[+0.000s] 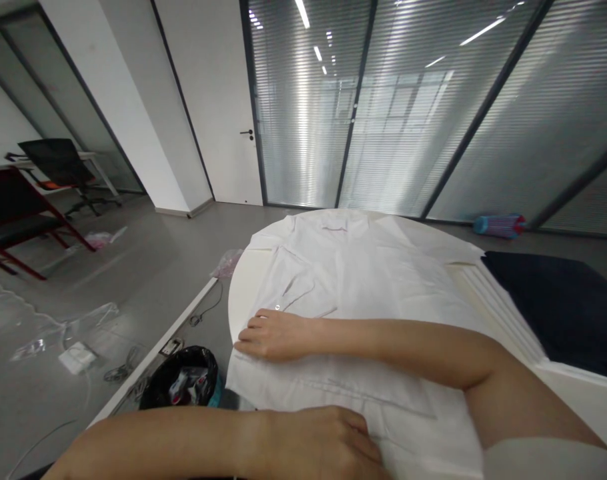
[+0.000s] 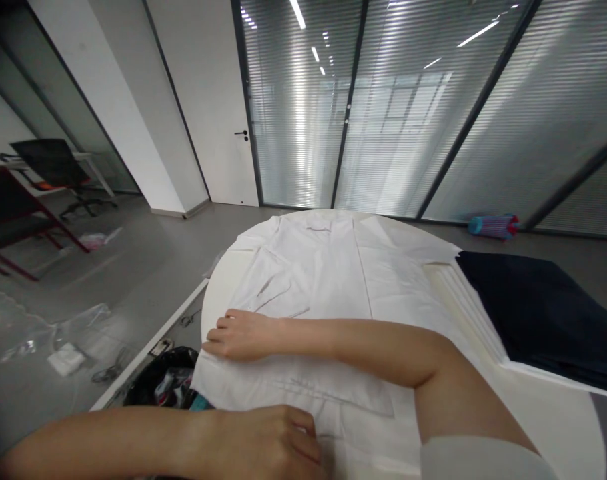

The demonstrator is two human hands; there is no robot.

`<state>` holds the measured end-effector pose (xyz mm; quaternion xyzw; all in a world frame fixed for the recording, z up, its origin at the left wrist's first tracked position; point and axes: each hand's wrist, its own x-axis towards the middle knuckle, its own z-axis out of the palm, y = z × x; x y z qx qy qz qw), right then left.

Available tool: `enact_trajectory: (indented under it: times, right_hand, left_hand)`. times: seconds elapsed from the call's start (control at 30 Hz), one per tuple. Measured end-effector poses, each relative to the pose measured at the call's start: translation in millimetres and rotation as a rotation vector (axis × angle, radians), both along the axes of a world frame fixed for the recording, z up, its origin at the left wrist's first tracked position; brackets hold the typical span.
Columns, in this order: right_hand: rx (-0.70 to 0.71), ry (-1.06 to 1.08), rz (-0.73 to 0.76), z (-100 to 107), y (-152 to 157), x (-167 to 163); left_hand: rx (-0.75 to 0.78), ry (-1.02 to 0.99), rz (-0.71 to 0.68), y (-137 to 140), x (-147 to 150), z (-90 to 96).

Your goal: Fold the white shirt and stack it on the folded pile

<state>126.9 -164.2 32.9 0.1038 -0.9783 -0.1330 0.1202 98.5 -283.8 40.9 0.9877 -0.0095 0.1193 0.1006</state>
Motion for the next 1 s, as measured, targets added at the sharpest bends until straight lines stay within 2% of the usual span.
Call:
enact_trajectory:
  times: [0.1, 0.17, 0.27, 0.33, 0.4, 0.43, 0.5, 0.6, 0.7, 0.87, 1.0]
  right_hand:
    - [0.029, 0.040, -0.027, 1.0, 2.6, -0.6]
    - [0.010, 0.081, -0.036, 5.4, 5.5, 1.4]
    - [-0.086, 0.188, -0.077, 16.2, 4.2, 12.2]
    - [-0.108, 0.246, -0.107, 23.6, 0.1, 25.7]
    - [-0.036, 0.263, -0.113, 29.2, -4.3, 42.5]
    - [0.009, 0.264, -0.111, 31.1, -6.2, 51.3]
    - [0.077, 0.273, -0.126, 32.6, -9.0, 68.3]
    - [0.075, 0.328, -0.167, 30.4, -12.7, 89.2]
    - [0.042, 0.413, -0.188, 25.0, -17.5, 104.7]
    - [-0.029, 0.498, -0.215, 18.8, -26.9, 128.3]
    - [-0.071, 0.500, -0.276, 20.9, -34.5, 147.2]
  left_hand:
    - [0.039, -0.066, 0.002, -6.5, -6.8, 6.7]
    - [-0.027, -0.153, 0.047, -2.5, -18.1, 20.2]
    - [-0.205, -0.391, 0.298, 29.0, -46.2, 46.7]
    - [-0.278, -0.607, 0.597, 72.1, -67.2, 60.1]
    - [-0.340, -0.802, 0.962, 131.0, -83.0, 65.1]
    - [-0.401, -0.808, 1.092, 163.9, -87.4, 64.2]
    - [-0.524, -0.669, 1.379, 229.8, -88.4, 56.9]
    - [-0.598, -0.512, 1.514, 312.0, -76.8, 38.0]
    - [-0.664, -0.364, 1.603, 366.4, -63.7, 18.0]
    - [-0.707, -0.197, 1.702, 417.5, -58.6, -2.8]
    - [-0.682, -0.182, 1.677, 440.5, -55.0, -3.3]
